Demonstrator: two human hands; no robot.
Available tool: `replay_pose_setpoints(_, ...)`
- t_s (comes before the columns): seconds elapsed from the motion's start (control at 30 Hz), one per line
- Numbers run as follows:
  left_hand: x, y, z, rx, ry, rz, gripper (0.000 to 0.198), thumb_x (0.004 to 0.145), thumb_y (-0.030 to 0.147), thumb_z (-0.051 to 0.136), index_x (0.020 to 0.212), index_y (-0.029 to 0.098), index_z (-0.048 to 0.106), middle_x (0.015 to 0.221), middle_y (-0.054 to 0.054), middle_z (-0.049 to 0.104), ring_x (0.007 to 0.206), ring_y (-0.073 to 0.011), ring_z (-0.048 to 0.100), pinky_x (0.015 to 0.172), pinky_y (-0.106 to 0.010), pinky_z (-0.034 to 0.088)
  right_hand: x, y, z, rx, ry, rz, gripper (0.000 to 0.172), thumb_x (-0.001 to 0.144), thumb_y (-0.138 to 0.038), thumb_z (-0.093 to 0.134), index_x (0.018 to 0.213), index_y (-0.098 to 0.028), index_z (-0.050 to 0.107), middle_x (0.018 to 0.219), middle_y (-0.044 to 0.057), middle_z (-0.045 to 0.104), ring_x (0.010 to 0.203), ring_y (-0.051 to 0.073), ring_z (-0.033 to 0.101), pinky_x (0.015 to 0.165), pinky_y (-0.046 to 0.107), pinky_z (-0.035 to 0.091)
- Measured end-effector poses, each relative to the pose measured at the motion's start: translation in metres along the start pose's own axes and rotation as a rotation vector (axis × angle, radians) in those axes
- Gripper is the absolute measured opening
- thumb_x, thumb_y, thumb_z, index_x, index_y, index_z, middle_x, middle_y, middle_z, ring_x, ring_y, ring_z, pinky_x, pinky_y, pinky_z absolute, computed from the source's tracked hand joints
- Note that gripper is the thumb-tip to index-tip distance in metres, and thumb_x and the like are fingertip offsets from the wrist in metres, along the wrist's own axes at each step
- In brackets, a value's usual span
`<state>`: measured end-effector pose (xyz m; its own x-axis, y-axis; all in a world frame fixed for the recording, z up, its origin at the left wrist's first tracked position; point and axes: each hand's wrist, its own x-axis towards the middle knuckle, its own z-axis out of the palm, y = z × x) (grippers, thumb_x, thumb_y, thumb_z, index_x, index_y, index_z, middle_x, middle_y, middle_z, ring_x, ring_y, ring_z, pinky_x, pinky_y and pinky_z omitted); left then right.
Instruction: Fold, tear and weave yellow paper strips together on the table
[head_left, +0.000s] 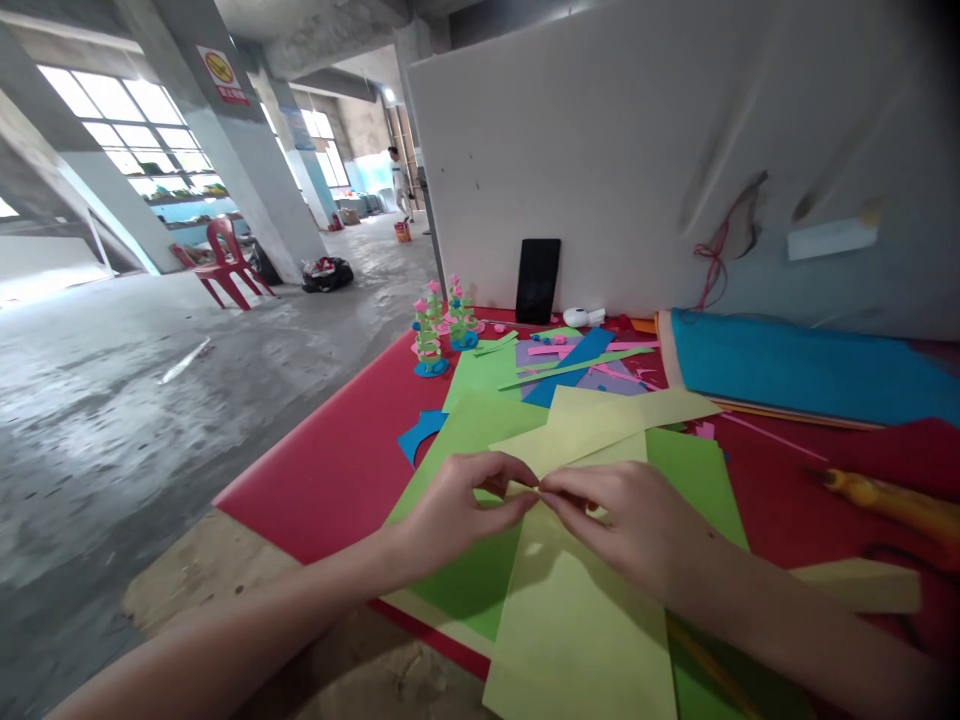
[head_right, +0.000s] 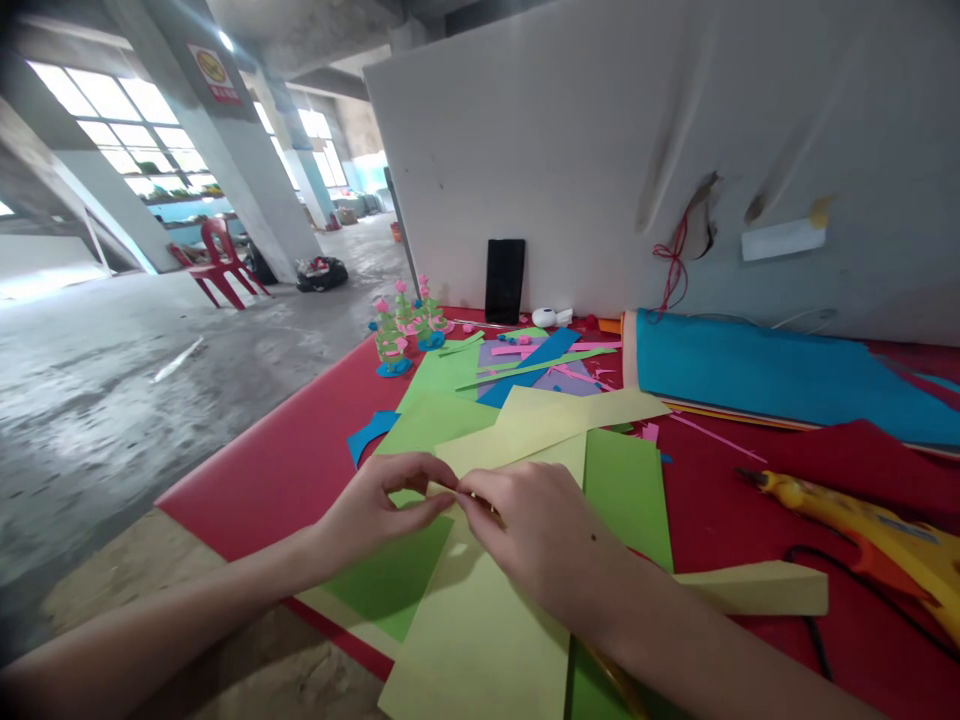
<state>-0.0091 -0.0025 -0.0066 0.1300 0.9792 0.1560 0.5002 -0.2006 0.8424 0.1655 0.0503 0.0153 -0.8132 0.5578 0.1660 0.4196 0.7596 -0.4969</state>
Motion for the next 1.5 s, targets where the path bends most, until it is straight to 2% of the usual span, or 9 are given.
replay_pose_setpoints(0.33,0.0,0.003,-0.002,0.037,0.038,0.011,0.012,0.076,0.023,0.052,0.079,0.016,0.061,0.075,-0.001,0.064,0.069,-0.0119,0.058,0.061,-0.02,0.045,-0.002,-0.004,-0.005,-0.019,-0.003,0.009,0.024,0.084,-0.023,0.04,0.085,-0.02,0.064,0.071,0.004,0.064,0.06,0.015,0.056,0.052,0.023,0.037)
replay_pose_setpoints(0.53,0.005,0.007,-0.02,0.078,0.222,-0.031,0.013,0.077,0.026,0.051,0.079,0.015,0.058,0.078,-0.003,0.061,0.072,-0.0129,0.056,0.066,-0.021,0.045,0.001,0.004,-0.025,-0.087,-0.008,0.106,0.024,0.083,-0.026,0.042,0.079,-0.024,0.065,0.068,0.001,0.064,0.058,0.014,0.055,0.049,0.024,0.034)
replay_pose_setpoints(0.67,0.006,0.008,-0.022,0.146,0.207,0.089,0.014,0.077,0.025,0.052,0.085,0.016,0.059,0.086,-0.003,0.062,0.082,-0.0137,0.056,0.075,-0.023,0.043,0.0,0.008,-0.027,-0.093,-0.025,0.098,0.025,0.083,-0.027,0.041,0.079,-0.025,0.065,0.07,-0.001,0.064,0.06,0.014,0.056,0.05,0.023,0.034)
replay_pose_setpoints(0.87,0.007,0.001,-0.012,0.289,0.129,0.35,0.011,0.077,0.022,0.055,0.077,0.018,0.065,0.075,-0.003,0.066,0.073,-0.014,0.057,0.086,-0.03,0.038,-0.002,0.004,-0.013,-0.127,-0.028,0.014,0.029,0.085,-0.025,0.039,0.075,-0.021,0.066,0.065,0.003,0.063,0.057,0.015,0.056,0.05,0.024,0.035)
replay_pose_setpoints(1.1,0.012,-0.001,-0.029,0.213,0.22,0.168,0.015,0.076,0.026,0.056,0.077,0.017,0.066,0.078,-0.005,0.065,0.076,-0.0156,0.057,0.072,-0.027,0.044,0.004,0.017,-0.032,-0.077,0.049,0.08,0.021,0.081,-0.025,0.046,0.08,-0.024,0.067,0.075,-0.002,0.066,0.065,0.014,0.059,0.053,0.023,0.042)
replay_pose_setpoints(1.2,0.016,-0.007,-0.034,0.433,0.252,0.281,0.013,0.077,0.025,0.055,0.078,0.019,0.066,0.086,-0.004,0.064,0.082,-0.0167,0.056,0.078,-0.031,0.042,0.006,0.024,-0.034,-0.074,0.139,0.091,0.018,0.079,-0.024,0.05,0.082,-0.025,0.068,0.079,-0.004,0.067,0.07,0.014,0.06,0.058,0.022,0.046)
replay_pose_setpoints(1.33,0.011,-0.01,-0.022,0.716,0.234,0.455,0.013,0.079,0.024,0.053,0.086,0.021,0.063,0.082,0.0,0.066,0.082,-0.0142,0.057,0.094,-0.039,0.029,0.005,0.022,-0.018,-0.142,0.195,0.035,0.017,0.078,-0.021,0.051,0.08,-0.025,0.067,0.079,-0.003,0.067,0.068,0.015,0.061,0.057,0.024,0.046)
replay_pose_setpoints(1.4,0.006,-0.009,-0.013,0.745,0.193,0.499,0.014,0.081,0.025,0.051,0.086,0.02,0.062,0.074,0.001,0.066,0.071,-0.0116,0.058,0.09,-0.035,0.033,0.003,0.016,-0.006,-0.142,0.184,0.005,0.018,0.08,-0.02,0.049,0.083,-0.025,0.066,0.081,-0.003,0.067,0.069,0.015,0.061,0.057,0.024,0.045)
replay_pose_setpoints(1.5,-0.002,-0.009,-0.003,0.753,0.153,0.483,0.017,0.083,0.025,0.046,0.083,0.018,0.061,0.063,0.002,0.064,0.056,-0.01,0.056,0.062,-0.024,0.042,-0.001,0.007,0.006,-0.122,0.211,-0.025,0.018,0.081,-0.019,0.046,0.085,-0.025,0.063,0.083,-0.003,0.065,0.07,0.014,0.059,0.06,0.024,0.044)
